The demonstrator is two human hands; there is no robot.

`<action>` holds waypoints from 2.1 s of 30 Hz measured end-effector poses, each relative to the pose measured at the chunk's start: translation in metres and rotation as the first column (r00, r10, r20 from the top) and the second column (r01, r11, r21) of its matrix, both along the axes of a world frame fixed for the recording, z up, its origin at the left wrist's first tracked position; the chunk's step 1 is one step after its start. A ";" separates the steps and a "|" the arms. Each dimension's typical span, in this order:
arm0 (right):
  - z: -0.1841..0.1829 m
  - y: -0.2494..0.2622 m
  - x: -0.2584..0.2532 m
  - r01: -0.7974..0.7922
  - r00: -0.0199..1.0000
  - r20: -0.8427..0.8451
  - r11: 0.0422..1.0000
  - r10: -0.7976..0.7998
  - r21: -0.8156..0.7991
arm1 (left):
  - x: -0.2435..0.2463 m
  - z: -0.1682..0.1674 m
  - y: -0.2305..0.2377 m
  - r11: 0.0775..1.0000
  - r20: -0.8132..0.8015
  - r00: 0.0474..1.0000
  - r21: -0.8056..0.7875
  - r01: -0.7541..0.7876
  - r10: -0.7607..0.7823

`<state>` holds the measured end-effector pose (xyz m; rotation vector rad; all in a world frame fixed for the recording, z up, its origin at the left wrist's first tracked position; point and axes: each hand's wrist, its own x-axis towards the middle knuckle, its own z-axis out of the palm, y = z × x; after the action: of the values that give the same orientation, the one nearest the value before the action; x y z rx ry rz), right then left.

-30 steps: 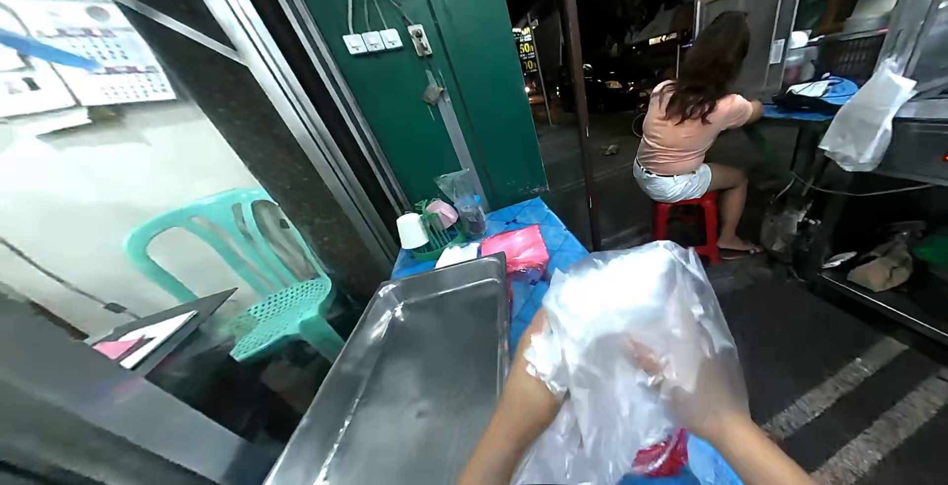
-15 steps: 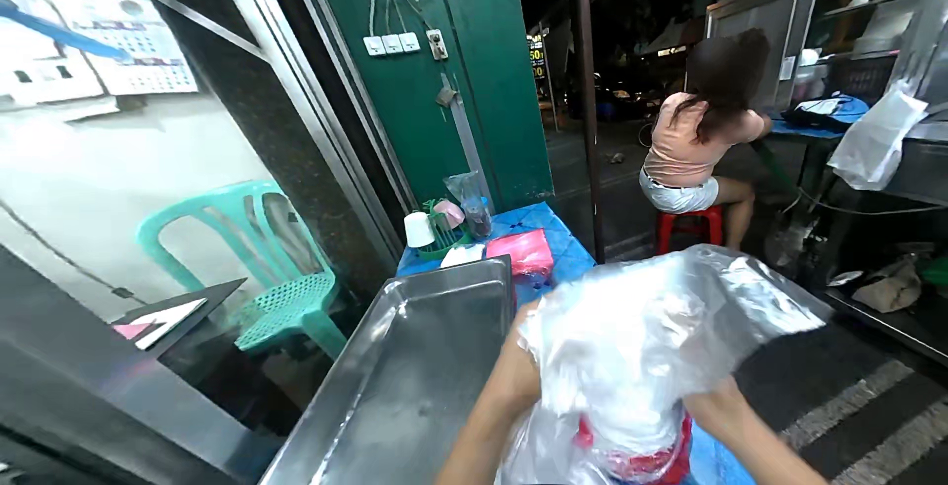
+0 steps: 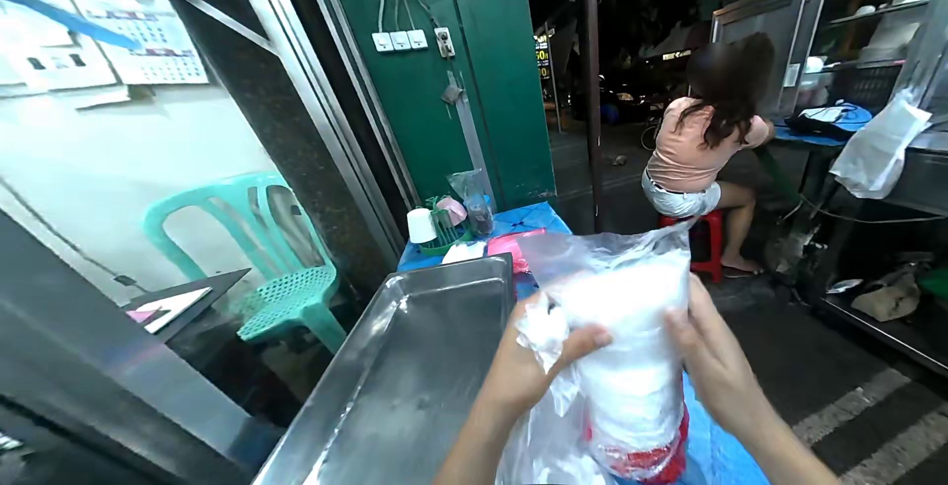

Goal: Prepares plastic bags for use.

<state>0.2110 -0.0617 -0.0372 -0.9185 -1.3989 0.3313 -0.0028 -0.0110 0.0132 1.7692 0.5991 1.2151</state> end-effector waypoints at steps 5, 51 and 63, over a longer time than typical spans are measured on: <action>-0.041 -0.009 -0.022 -0.043 0.990 -0.137 0.999 0.046 0.022 | 0.006 -0.034 -0.009 0.998 0.041 0.997 -0.027 0.064 -0.063; 0.013 -0.093 -0.020 -0.056 0.975 0.218 0.997 0.044 0.048 | 0.004 -0.053 -0.115 0.948 0.320 0.924 -0.170 0.271 -0.207; 0.049 -0.075 0.027 -0.653 0.731 0.017 0.706 0.682 -0.273 | -0.027 -0.018 -0.065 0.782 0.258 0.748 0.051 0.622 -0.612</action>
<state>0.2380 -0.1368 0.0116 -0.5914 -1.8068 1.0471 -0.0297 -0.0759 -0.0052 1.5481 -0.1334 0.9219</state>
